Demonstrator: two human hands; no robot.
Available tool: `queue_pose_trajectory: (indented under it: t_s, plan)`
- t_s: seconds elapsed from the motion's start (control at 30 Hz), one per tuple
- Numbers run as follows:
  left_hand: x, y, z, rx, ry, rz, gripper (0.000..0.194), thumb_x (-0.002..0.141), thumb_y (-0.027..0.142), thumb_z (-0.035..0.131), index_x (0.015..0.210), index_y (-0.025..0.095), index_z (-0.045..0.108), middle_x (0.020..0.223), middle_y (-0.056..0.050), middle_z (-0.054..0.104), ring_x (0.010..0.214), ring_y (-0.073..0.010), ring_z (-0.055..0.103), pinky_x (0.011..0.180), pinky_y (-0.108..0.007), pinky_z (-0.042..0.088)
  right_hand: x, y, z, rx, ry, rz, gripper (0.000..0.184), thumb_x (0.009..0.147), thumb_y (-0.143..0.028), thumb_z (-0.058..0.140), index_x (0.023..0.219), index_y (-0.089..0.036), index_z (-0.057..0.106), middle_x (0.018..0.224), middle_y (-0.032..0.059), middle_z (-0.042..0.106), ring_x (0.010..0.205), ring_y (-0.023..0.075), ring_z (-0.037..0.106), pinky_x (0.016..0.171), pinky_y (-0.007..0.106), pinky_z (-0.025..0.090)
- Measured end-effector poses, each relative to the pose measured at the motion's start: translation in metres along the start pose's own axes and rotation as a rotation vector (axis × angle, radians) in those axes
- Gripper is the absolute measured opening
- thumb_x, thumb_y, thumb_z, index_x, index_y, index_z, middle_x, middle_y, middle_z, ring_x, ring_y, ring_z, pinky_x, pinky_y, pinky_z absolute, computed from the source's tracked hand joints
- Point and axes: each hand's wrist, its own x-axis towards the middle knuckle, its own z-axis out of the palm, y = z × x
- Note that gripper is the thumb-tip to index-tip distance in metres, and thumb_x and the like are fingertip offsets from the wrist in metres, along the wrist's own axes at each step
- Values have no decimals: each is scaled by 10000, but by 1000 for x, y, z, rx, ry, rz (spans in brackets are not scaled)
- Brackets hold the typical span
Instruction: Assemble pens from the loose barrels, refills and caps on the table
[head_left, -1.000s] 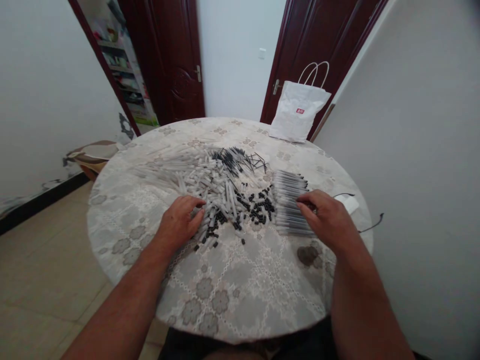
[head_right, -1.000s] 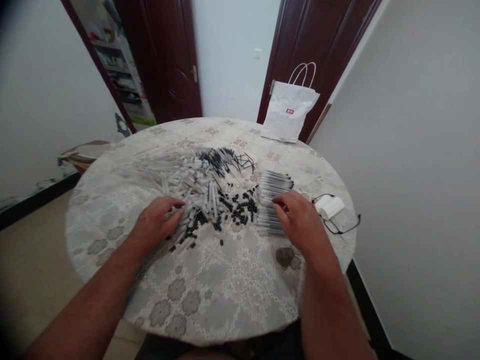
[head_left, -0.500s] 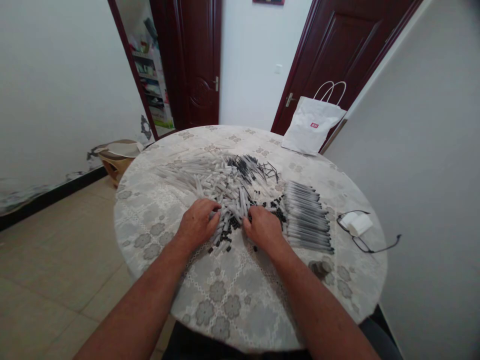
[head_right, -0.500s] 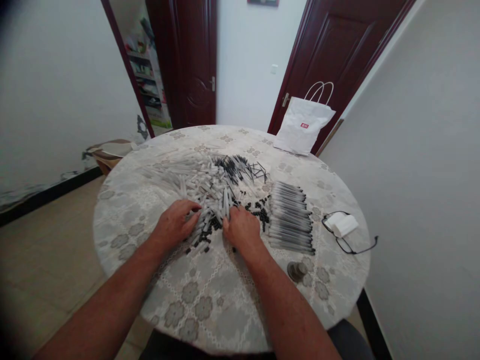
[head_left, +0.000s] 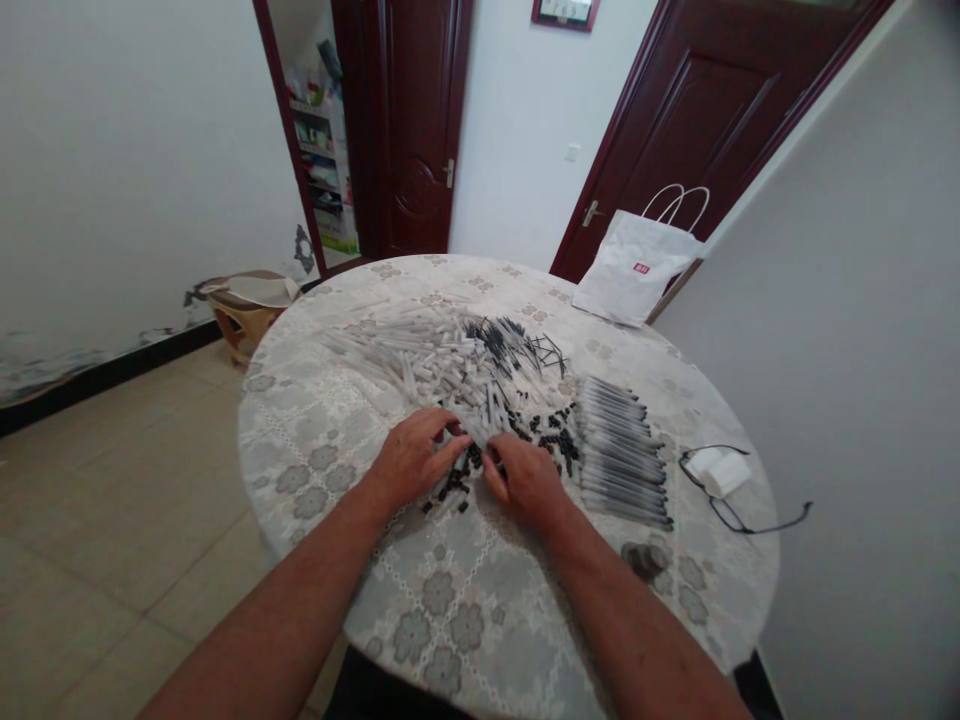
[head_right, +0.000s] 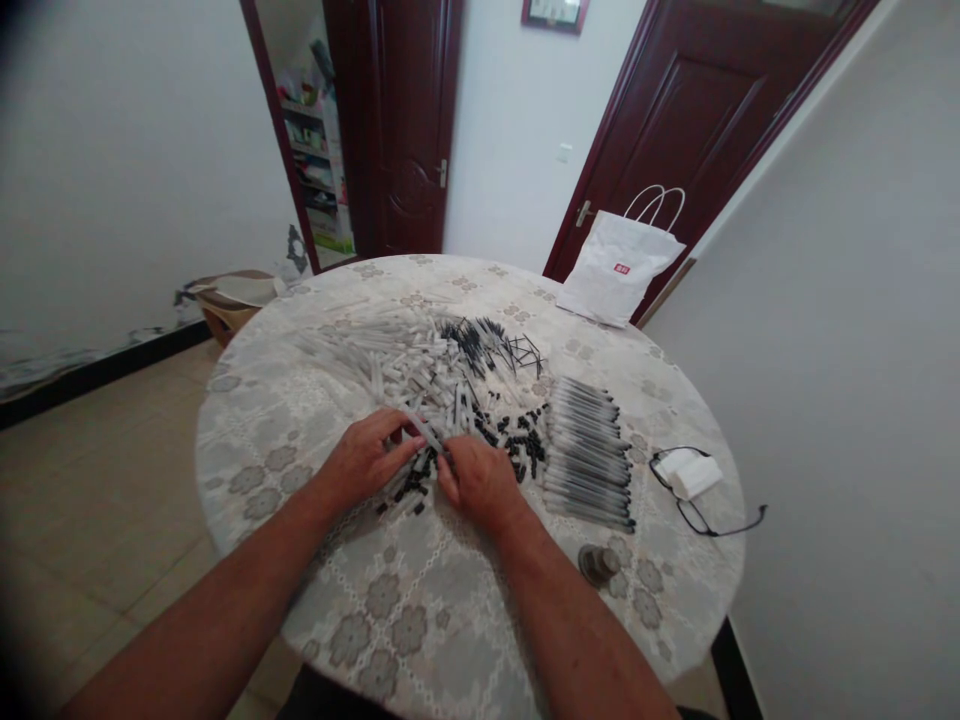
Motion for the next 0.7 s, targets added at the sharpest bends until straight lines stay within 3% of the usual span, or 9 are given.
queue_pose_trajectory:
  t_s: [0.1,0.2,0.4,0.53,0.7]
  plan:
    - [-1,4,-2,-180,-96,-45,270,931,395,613,1088,203,722,956,-61,746,833,-200,688,814,-323,528,-2,-6,-1,11,-77,-37,194,995,-291,476,987,-190,641,897,60,681,823,182,617,741,264,410]
    - [-1,7,-3,-297,-146,-72,241,941,384,579,1002,207,730,938,-48,757,858,-202,701,833,-315,529,-3,-6,-2,78,-72,-26,220,990,-294,480,1098,-188,640,968,74,679,896,197,619,811,278,442]
    - [1,9,-6,-231,-16,-219,299,982,435,495,950,202,680,843,-28,737,787,-191,675,786,-305,504,1,15,-2,-18,215,219,405,926,-103,428,1284,-148,611,1250,155,610,1196,272,519,1060,397,379]
    - [1,10,-7,-185,52,-261,305,994,438,470,917,207,655,816,-22,735,756,-188,673,773,-301,497,4,23,3,-147,180,290,378,926,-103,459,1260,-139,634,1281,156,609,1239,292,463,1073,429,333]
    - [1,12,-7,-146,56,-249,270,989,417,479,915,214,640,819,-25,743,773,-197,687,759,-300,493,8,18,7,-233,87,319,263,970,-184,495,1173,-162,662,1300,131,617,1275,297,417,1031,423,324]
